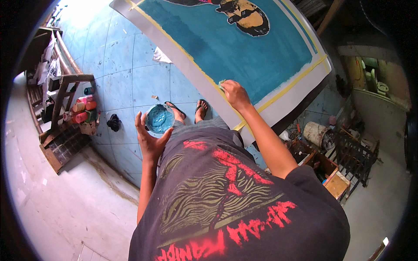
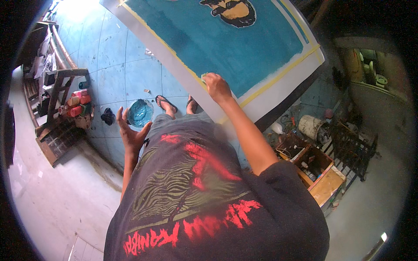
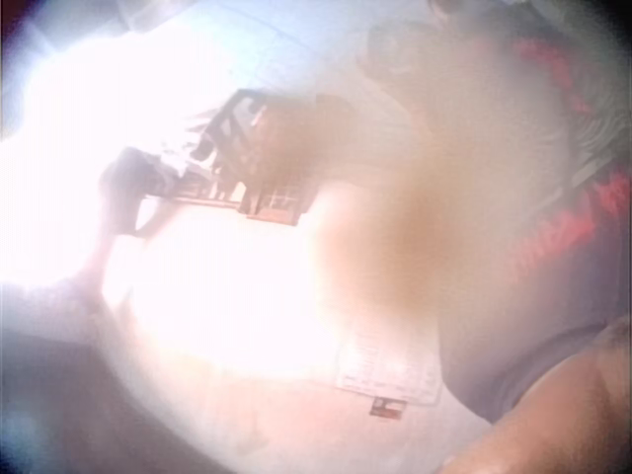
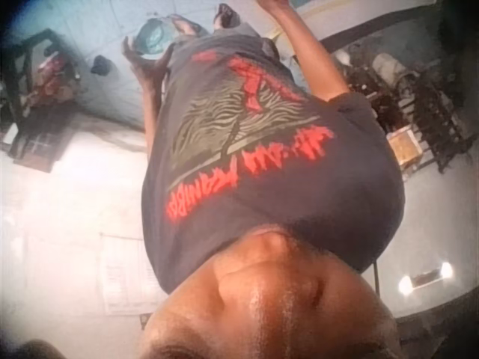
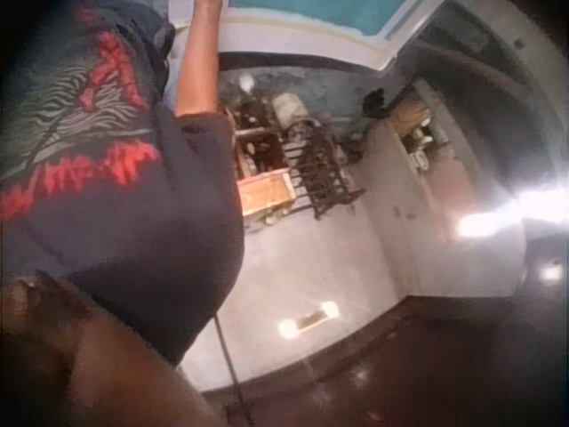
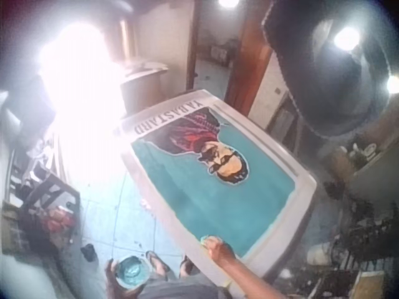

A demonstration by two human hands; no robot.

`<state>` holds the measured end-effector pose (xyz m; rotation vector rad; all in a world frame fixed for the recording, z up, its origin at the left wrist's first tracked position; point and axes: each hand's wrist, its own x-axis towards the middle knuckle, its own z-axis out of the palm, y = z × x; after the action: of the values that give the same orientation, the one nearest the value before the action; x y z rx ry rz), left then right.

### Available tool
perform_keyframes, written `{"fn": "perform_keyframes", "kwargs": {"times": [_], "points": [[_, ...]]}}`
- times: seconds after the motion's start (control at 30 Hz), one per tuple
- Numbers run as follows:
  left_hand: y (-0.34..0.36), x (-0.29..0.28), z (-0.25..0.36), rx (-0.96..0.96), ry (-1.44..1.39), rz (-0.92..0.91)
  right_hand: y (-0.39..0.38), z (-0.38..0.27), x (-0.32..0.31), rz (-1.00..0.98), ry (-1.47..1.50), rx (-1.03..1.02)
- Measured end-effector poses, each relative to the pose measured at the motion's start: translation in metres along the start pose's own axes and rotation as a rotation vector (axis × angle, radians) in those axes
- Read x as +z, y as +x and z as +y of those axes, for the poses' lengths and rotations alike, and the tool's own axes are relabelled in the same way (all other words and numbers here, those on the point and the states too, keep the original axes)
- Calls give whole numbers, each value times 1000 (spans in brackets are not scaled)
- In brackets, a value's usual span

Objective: The person applies teal paint to the background of a large poster using a small sponge, repeatedly dipping the sponge into a container held in the other hand. The person works along the taped edges and fills in the remaining white areas around a printed portrait.

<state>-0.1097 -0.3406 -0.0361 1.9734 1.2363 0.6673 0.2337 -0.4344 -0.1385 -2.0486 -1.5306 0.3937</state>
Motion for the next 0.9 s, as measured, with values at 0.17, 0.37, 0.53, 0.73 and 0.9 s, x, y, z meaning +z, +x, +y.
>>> {"fn": "perform_keyframes", "kwargs": {"times": [0.17, 0.37, 0.53, 0.73, 0.9], "points": [[-2, 2, -4, 15, 11, 16, 1, 5, -7, -23, -20, 35], [-7, 1, -3, -41, -24, 9, 20, 10, -20, 108, 56, -17], [0, 0, 4, -35, -11, -17, 109, 12, -13, 115, 31, -69], [-5, 4, -6, -12, -33, 34, 81, 45, 6, 12, -25, -47], [-10, 8, -8, -81, -51, 52, -25, 51, -42, -232, -89, 112]]}}
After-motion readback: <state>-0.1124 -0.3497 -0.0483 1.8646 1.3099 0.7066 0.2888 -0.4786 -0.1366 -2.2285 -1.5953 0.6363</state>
